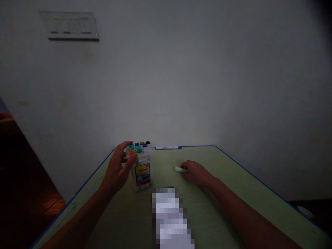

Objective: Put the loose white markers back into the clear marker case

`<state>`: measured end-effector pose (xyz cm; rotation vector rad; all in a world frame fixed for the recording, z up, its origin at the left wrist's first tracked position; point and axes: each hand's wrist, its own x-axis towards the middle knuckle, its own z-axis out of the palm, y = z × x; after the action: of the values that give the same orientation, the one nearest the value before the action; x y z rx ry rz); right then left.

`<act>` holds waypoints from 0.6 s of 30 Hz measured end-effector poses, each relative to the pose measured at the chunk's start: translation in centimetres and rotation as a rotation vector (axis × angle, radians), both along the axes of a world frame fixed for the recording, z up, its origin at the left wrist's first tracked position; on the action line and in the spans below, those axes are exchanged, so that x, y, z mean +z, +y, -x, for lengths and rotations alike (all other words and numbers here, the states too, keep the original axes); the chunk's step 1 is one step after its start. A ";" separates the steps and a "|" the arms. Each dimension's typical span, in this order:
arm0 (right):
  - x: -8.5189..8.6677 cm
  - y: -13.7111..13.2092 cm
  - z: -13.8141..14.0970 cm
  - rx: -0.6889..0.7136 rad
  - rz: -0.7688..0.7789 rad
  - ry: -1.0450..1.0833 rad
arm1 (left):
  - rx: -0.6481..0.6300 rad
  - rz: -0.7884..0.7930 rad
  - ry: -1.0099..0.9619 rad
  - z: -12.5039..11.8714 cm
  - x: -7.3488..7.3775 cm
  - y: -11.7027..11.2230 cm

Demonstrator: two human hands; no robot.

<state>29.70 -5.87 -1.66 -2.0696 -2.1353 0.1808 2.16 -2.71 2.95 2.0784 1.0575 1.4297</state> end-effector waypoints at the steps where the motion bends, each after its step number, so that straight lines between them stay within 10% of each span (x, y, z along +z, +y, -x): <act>1: 0.0 0.0 0.0 -0.002 0.003 -0.002 | 0.005 -0.004 0.003 0.0 0.0 0.0; 18: -0.1 0.1 0.0 -0.007 0.001 0.009 | 0.012 -0.014 0.001 -0.2 0.3 -0.2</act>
<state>29.74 -5.78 -1.75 -2.0731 -2.1226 0.1890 2.38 -2.93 3.29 2.0864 1.0656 1.4459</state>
